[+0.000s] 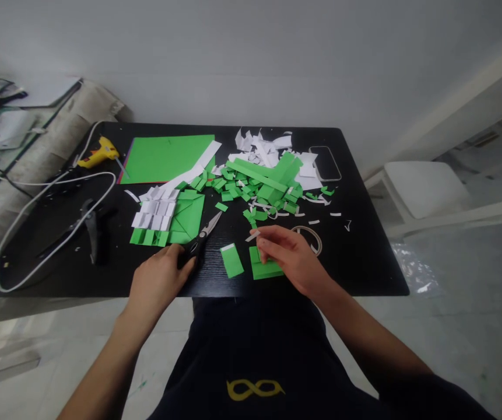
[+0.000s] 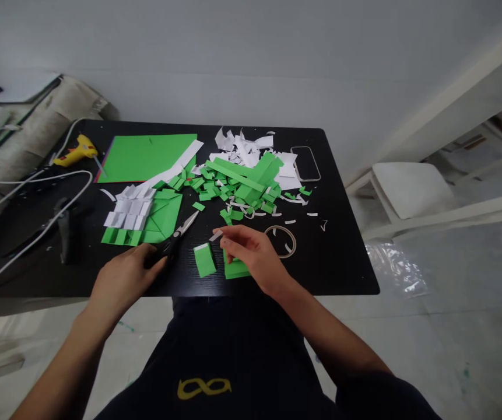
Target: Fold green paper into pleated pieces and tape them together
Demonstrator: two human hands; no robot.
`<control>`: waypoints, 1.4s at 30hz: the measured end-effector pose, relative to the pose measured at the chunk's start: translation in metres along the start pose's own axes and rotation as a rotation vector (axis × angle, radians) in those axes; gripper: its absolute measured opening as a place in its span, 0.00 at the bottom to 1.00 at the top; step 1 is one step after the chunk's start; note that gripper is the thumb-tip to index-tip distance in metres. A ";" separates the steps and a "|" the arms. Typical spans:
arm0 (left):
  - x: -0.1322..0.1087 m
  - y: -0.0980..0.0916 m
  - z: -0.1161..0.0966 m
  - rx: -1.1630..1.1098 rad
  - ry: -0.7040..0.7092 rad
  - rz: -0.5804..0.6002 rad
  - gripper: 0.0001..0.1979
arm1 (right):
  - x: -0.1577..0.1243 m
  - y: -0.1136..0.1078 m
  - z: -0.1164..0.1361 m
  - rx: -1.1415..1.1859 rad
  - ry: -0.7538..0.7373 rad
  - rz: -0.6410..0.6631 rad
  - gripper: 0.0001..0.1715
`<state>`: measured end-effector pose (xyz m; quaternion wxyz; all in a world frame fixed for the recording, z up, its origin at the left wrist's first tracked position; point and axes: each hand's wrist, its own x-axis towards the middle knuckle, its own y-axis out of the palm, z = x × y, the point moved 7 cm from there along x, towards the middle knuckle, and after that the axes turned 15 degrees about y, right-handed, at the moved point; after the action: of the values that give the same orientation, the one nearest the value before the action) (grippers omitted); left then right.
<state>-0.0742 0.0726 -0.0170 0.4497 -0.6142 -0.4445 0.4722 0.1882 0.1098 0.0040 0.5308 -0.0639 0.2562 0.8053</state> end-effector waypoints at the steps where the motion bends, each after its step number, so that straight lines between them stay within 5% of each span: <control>1: 0.000 0.000 0.000 0.005 -0.002 -0.012 0.17 | 0.000 0.002 -0.005 0.067 0.058 0.026 0.11; 7: -0.002 -0.008 -0.006 -0.046 0.051 -0.171 0.14 | -0.005 0.017 -0.019 0.199 0.214 0.131 0.19; 11: -0.002 -0.023 -0.033 -0.497 0.263 -0.390 0.12 | -0.005 0.026 -0.022 0.180 0.219 0.164 0.19; 15: 0.001 -0.024 -0.061 -0.993 0.370 -0.490 0.10 | -0.003 0.032 -0.025 0.138 0.221 0.181 0.20; 21: -0.002 -0.019 -0.069 -1.120 0.337 -0.569 0.07 | -0.004 0.034 -0.024 0.033 0.201 0.207 0.21; 24: -0.006 -0.021 -0.066 -1.097 0.350 -0.562 0.08 | -0.004 0.035 -0.022 -0.180 0.110 0.112 0.18; 27: -0.010 -0.023 -0.058 -1.059 0.317 -0.563 0.08 | -0.005 0.039 -0.013 -0.522 -0.168 -0.115 0.16; 31: -0.019 -0.023 -0.041 -1.084 0.204 -0.625 0.09 | 0.005 0.050 -0.013 -0.896 -0.330 -0.242 0.33; 37: -0.024 -0.016 -0.025 -1.264 0.146 -0.716 0.10 | 0.023 0.067 -0.033 -1.358 -0.163 0.056 0.40; 42: -0.021 -0.009 -0.025 -1.375 0.133 -0.739 0.09 | 0.025 0.065 -0.036 -1.484 -0.108 0.022 0.32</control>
<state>-0.0539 0.0510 -0.0010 0.1220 -0.5938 -0.7850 -0.1274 0.1131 0.0932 -0.0142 0.3520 -0.3635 -0.3810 0.7738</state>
